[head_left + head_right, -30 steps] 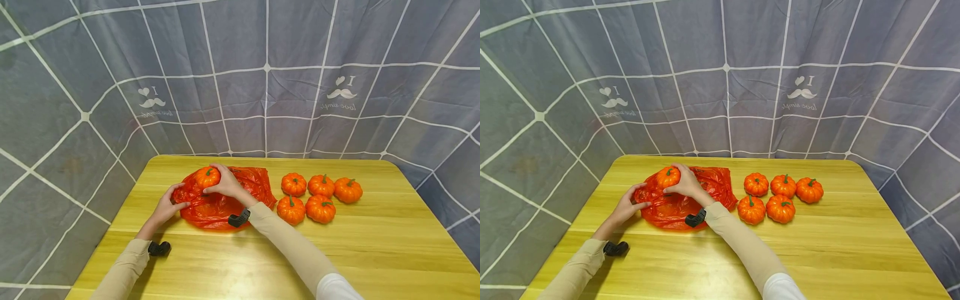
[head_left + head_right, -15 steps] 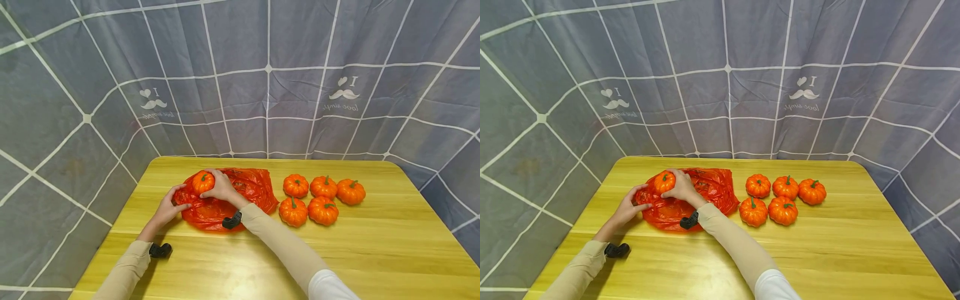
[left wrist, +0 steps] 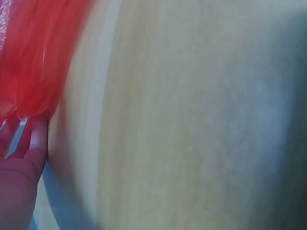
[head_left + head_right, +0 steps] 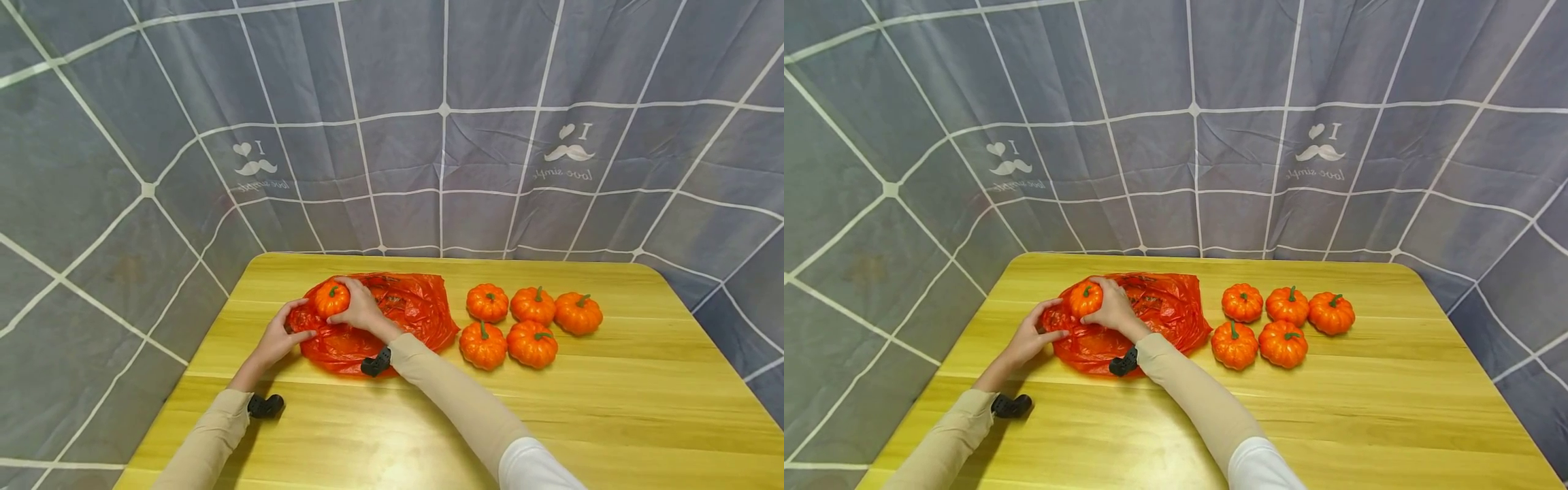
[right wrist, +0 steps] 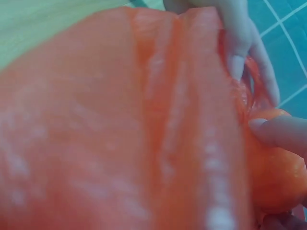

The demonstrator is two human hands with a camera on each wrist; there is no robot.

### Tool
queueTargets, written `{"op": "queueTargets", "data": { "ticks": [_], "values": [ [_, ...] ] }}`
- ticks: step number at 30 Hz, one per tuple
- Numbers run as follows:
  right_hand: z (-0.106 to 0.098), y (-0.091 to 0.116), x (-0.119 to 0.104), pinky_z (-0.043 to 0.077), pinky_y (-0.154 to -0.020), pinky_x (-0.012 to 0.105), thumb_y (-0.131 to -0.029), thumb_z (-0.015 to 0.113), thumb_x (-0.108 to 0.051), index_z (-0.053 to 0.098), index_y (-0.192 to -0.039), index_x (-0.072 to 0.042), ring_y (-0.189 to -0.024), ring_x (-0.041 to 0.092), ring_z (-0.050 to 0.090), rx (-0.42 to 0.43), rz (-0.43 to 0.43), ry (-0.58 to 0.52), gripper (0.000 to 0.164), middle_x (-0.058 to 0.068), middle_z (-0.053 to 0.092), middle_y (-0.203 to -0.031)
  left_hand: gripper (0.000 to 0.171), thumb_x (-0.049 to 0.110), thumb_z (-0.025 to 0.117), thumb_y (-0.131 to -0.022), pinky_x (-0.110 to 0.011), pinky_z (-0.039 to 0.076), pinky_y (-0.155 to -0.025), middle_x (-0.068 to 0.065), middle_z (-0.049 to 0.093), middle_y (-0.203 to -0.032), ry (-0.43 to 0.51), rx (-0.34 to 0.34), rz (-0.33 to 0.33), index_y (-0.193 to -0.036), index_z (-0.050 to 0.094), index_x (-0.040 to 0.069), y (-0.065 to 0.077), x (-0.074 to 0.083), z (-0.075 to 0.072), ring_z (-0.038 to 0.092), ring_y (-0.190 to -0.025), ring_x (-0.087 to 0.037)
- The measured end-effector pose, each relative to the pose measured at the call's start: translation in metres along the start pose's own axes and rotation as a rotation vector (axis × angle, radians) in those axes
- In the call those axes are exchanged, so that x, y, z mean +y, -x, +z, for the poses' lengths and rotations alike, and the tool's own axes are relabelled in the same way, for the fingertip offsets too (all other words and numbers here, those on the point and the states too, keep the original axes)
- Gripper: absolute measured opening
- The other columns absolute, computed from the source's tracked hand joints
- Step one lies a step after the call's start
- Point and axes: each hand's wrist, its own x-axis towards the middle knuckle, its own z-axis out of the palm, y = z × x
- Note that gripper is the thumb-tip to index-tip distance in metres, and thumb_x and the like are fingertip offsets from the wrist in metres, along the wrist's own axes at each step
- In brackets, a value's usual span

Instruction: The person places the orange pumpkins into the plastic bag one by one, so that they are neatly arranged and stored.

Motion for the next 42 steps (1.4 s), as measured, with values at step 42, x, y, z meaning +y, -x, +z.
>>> {"op": "queueTargets", "data": {
  "ticks": [42],
  "values": [
    [-0.026,0.023,-0.002,0.041,-0.104,0.05,-0.071,0.086,-0.027,0.043,-0.142,-0.017,-0.132,0.033,0.04,0.063,-0.025,0.007,0.084,0.011,0.045,-0.142,0.066,0.004,0.071,-0.083,-0.002,0.033,-0.088,-0.024,0.038,-0.146,-0.015,0.023,0.022,-0.14,0.039,0.001,-0.001,-0.003,0.0,0.041,-0.131,-0.039]
  ]
}}
